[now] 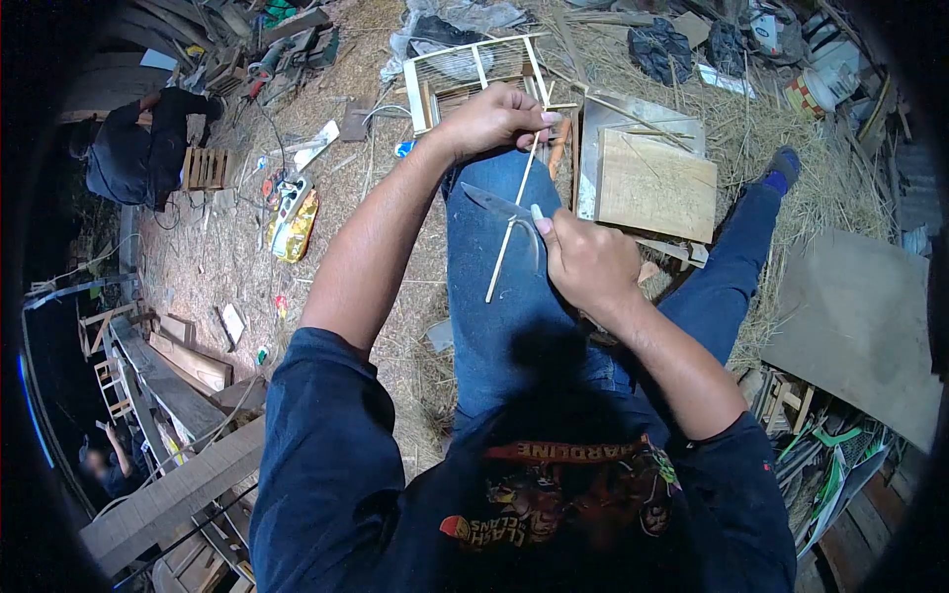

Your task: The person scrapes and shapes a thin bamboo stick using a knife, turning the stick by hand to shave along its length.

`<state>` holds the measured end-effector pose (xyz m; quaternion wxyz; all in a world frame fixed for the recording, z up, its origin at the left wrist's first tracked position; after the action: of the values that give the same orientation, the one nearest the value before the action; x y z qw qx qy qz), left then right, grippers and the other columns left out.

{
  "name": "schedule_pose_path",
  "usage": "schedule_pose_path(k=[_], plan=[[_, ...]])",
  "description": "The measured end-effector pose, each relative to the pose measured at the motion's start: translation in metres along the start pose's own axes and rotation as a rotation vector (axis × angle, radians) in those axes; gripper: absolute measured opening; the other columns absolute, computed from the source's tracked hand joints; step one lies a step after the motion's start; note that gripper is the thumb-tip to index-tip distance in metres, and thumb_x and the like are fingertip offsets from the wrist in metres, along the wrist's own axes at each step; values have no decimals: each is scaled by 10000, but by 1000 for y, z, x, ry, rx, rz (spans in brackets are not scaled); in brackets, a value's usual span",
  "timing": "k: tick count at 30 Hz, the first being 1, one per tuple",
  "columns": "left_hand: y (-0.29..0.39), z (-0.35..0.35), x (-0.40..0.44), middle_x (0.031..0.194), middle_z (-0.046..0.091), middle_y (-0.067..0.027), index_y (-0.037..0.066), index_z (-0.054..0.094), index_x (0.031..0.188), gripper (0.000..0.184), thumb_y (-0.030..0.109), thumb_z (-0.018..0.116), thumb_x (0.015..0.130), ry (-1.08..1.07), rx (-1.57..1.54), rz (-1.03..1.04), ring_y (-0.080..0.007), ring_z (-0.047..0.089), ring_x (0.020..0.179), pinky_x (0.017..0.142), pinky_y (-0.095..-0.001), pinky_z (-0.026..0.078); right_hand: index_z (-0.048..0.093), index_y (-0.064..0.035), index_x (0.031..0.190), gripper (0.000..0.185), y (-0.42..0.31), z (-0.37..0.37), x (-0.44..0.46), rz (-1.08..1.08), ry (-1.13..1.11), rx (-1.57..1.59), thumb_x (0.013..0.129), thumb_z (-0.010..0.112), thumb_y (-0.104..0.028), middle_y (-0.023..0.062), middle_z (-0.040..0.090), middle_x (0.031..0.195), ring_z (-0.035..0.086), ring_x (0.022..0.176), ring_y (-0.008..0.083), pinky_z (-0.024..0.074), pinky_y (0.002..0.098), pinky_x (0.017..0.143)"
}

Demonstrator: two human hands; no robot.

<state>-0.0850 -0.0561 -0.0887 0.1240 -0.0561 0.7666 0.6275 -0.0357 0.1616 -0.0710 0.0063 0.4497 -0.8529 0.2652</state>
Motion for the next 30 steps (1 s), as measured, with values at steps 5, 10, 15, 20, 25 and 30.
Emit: schedule_pose_path(k=[5,10,15,20,25,30], plan=[[4,1,-4,609,561,32,24,668,782,298,269,652,951,-3,-22,-46,-46,471,543,535,-201,349,553,-103,717,304,-5,4,-10,-17,-62,-22,954,567,-293,110,612,539,642,459,275,497,417,402],[-1,1,-2,605,552,37,31,674,801,304,287,639,961,24,-11,-22,-41,451,537,531,-202,338,545,-135,697,291,-23,6,-37,-161,-21,-40,932,602,-296,62,599,527,627,432,212,487,373,379],[11,5,-9,603,551,41,40,679,816,304,298,626,968,8,-50,3,-35,450,537,525,-196,328,504,-137,632,347,-14,-14,-33,-271,125,22,927,615,-281,34,541,488,554,387,193,426,352,355],[3,4,-6,605,549,59,57,679,839,303,318,611,976,-12,-137,68,-27,415,498,475,-200,280,518,-120,643,358,10,-36,1,-106,198,31,938,611,-300,68,539,493,561,403,242,423,369,370],[6,4,-6,605,545,57,54,674,837,303,314,610,979,-41,-158,-14,-28,415,512,478,-199,284,576,-104,759,309,17,-16,29,-41,127,-14,970,558,-329,110,620,565,639,481,291,476,418,409],[5,0,-7,622,558,49,47,670,836,299,303,612,980,-39,-158,-60,-33,442,534,498,-196,308,586,-96,777,314,19,1,33,1,78,-18,974,548,-336,119,627,571,654,501,308,491,436,420]])
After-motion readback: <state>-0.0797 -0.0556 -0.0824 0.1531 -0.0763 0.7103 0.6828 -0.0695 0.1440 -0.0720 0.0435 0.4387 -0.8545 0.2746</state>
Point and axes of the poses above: each hand's wrist, its own x-axis towards the middle knuckle, its own z-axis out of the palm, y = z × x, the point moved 3 cm from there along x, towards the middle knuckle
